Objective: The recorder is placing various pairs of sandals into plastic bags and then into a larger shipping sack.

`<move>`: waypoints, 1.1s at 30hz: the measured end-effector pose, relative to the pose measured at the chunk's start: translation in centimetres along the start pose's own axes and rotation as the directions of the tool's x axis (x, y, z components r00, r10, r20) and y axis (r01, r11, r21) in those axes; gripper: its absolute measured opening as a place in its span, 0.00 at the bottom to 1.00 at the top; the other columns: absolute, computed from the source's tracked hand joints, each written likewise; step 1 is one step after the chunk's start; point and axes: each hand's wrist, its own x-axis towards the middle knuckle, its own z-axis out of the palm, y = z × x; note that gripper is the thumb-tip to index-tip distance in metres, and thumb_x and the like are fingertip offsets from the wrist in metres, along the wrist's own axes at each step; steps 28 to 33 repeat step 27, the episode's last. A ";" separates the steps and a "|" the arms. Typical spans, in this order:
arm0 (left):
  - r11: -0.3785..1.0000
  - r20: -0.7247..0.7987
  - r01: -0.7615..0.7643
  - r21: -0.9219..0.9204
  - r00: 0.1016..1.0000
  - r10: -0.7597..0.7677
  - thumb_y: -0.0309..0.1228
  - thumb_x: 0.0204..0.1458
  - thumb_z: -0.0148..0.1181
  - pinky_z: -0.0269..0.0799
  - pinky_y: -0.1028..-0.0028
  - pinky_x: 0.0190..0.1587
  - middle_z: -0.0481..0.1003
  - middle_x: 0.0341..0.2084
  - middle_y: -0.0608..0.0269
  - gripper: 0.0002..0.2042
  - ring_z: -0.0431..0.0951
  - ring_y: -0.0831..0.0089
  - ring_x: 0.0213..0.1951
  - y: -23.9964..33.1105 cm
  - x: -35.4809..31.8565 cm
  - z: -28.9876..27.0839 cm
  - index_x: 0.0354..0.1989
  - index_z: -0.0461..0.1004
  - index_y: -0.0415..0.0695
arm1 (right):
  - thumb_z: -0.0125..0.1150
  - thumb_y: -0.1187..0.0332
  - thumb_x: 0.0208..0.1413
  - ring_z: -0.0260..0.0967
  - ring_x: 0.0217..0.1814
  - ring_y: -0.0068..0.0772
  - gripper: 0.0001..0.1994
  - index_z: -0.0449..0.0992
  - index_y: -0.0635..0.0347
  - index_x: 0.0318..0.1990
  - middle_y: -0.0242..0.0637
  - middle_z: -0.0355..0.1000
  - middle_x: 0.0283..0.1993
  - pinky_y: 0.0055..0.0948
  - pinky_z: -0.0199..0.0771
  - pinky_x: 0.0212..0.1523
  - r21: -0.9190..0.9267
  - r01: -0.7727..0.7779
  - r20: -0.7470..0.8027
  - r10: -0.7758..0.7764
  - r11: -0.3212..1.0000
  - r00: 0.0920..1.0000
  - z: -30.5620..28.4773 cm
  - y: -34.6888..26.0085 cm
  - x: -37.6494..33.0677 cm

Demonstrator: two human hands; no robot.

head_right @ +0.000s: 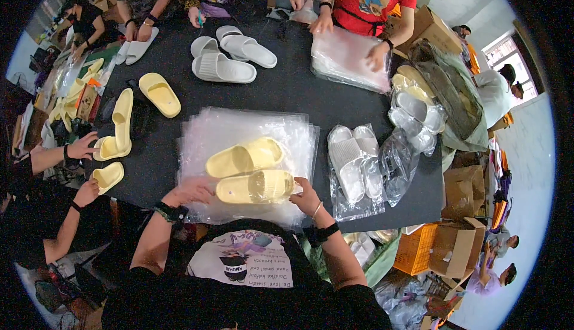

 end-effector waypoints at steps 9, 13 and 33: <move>0.890 -0.035 -0.239 -0.387 0.969 0.245 0.33 0.54 0.60 0.78 0.69 0.42 0.68 0.55 0.47 0.32 0.77 0.57 0.46 6.1 -3.6 -2.7 0.66 0.54 0.42 | 0.60 0.74 0.53 0.75 0.35 0.34 0.30 0.53 0.63 0.61 0.53 0.59 0.59 0.29 0.78 0.34 0.263 -0.081 -0.045 0.096 0.961 0.994 0.3 0.2 -1.7; 0.927 0.153 0.011 -0.376 0.987 0.051 0.65 0.54 0.38 0.76 0.61 0.45 0.66 0.56 0.41 0.41 0.75 0.47 0.49 3.7 -2.1 -2.8 0.65 0.56 0.42 | 0.60 0.69 0.56 0.74 0.29 0.30 0.26 0.55 0.64 0.58 0.48 0.70 0.44 0.27 0.76 0.29 0.042 -0.241 -0.147 0.245 0.970 0.958 -0.3 0.0 -2.0; 0.863 -0.304 -0.275 -0.423 0.941 0.151 0.41 0.60 0.52 0.77 0.70 0.40 0.72 0.51 0.49 0.23 0.80 0.58 0.39 10.7 -1.6 -4.3 0.60 0.63 0.45 | 0.59 0.71 0.56 0.73 0.29 0.25 0.24 0.58 0.61 0.57 0.41 0.74 0.31 0.23 0.75 0.31 0.006 -0.126 -0.115 0.125 0.992 0.985 -0.2 -4.4 -3.9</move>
